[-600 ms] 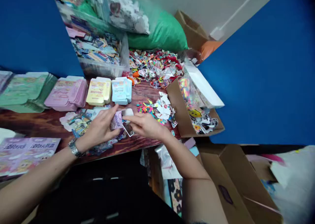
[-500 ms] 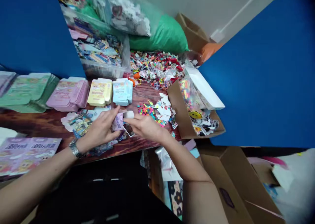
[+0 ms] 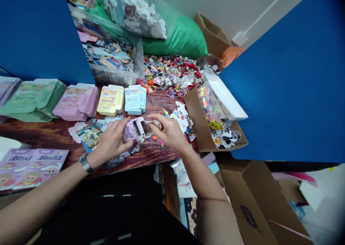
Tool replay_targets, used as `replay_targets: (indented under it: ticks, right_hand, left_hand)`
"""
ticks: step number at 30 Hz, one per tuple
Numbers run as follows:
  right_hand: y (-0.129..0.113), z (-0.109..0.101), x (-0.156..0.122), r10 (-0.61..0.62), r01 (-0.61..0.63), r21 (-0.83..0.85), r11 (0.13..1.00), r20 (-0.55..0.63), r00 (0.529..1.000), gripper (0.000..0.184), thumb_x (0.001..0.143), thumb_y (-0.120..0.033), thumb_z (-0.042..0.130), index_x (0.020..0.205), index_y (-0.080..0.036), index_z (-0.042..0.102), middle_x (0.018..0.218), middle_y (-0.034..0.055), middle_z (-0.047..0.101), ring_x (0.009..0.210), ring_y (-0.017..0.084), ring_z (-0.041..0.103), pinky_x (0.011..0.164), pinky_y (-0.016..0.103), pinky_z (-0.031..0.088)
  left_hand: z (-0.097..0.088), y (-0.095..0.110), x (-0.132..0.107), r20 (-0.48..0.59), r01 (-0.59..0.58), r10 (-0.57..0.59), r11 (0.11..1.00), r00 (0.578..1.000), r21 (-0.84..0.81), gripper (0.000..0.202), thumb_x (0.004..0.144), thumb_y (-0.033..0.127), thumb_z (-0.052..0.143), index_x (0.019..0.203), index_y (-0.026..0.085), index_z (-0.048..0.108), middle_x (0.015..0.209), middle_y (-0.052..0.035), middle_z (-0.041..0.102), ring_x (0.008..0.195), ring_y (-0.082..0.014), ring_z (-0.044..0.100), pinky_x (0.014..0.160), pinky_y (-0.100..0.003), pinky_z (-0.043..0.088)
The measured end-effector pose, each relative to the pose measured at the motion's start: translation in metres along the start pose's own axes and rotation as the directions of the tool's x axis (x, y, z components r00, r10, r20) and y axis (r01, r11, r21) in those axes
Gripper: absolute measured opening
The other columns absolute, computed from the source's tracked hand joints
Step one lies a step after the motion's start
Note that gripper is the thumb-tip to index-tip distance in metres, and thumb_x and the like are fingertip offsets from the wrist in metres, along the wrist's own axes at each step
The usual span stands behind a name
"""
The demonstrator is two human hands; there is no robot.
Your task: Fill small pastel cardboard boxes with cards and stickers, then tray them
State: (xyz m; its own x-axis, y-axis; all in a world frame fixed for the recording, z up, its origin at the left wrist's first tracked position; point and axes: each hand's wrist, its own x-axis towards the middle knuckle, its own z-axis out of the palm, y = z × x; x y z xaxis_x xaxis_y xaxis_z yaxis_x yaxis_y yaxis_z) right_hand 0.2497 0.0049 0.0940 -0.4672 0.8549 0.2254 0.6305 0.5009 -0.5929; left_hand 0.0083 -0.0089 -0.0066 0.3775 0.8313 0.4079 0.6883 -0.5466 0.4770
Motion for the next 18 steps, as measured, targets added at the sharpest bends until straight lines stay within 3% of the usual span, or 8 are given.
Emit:
replay_targets:
  ticks: [4, 9, 12, 14, 18]
  right_hand:
    - [-0.004, 0.024, 0.001, 0.038, -0.043, -0.036, 0.998, -0.128, 0.991, 0.019, 0.101, -0.023, 0.057, 0.117, -0.019, 0.066, 0.109, 0.0063, 0.077, 0.101, 0.019, 0.072, 0.091, 0.028, 0.053]
    - [0.001, 0.052, 0.002, -0.086, 0.075, -0.2, 0.977, -0.051, 0.995, 0.019, 0.105, -0.023, 0.05, 0.111, -0.018, 0.068, 0.102, 0.0085, 0.075, 0.096, 0.019, 0.072, 0.088, 0.028, 0.056]
    - [0.002, 0.053, 0.001, -0.187, 0.182, -0.233, 0.955, 0.003, 0.982, 0.028, 0.104, -0.016, 0.048, 0.125, -0.017, 0.067, 0.121, 0.0127, 0.071, 0.106, 0.019, 0.07, 0.093, 0.029, 0.058]
    - [0.001, 0.054, 0.002, -0.175, 0.162, -0.259, 0.952, -0.026, 0.984, 0.037, 0.103, -0.013, 0.048, 0.137, -0.017, 0.062, 0.129, 0.0145, 0.067, 0.11, 0.019, 0.069, 0.096, 0.029, 0.058]
    - [-0.001, 0.057, 0.003, -0.149, 0.121, -0.349, 0.929, -0.054, 0.987, 0.04, 0.102, -0.012, 0.048, 0.14, -0.019, 0.061, 0.11, 0.0103, 0.076, 0.1, 0.02, 0.071, 0.096, 0.033, 0.059]
  left_hand:
    - [0.002, 0.008, 0.001, -0.05, 0.031, -0.031, 0.999, 0.998, -0.014, 0.07, 0.09, 0.043, 0.06, 0.151, 0.016, 0.04, 0.135, -0.0161, 0.062, 0.121, -0.0333, 0.06, 0.104, -0.045, 0.049]
    - [0.006, 0.01, -0.001, -0.071, 0.107, -0.109, 0.994, 0.991, -0.035, 0.07, 0.089, 0.044, 0.061, 0.151, 0.018, 0.042, 0.135, -0.0156, 0.062, 0.122, -0.0345, 0.06, 0.105, -0.047, 0.049]
    - [0.008, 0.007, -0.001, -0.092, 0.097, -0.1, 0.995, 0.991, -0.035, 0.07, 0.09, 0.045, 0.062, 0.151, 0.018, 0.041, 0.135, -0.0164, 0.062, 0.121, -0.0347, 0.061, 0.103, -0.047, 0.05]
    - [0.009, 0.004, 0.002, -0.119, 0.07, -0.074, 0.997, 0.99, -0.038, 0.071, 0.091, 0.045, 0.062, 0.153, 0.018, 0.039, 0.134, -0.0167, 0.062, 0.121, -0.0344, 0.062, 0.103, -0.047, 0.051]
    - [0.013, 0.0, 0.008, -0.149, 0.005, -0.011, 0.999, 0.989, -0.037, 0.071, 0.092, 0.046, 0.062, 0.154, 0.019, 0.038, 0.134, -0.0163, 0.063, 0.12, -0.0332, 0.063, 0.101, -0.046, 0.053]
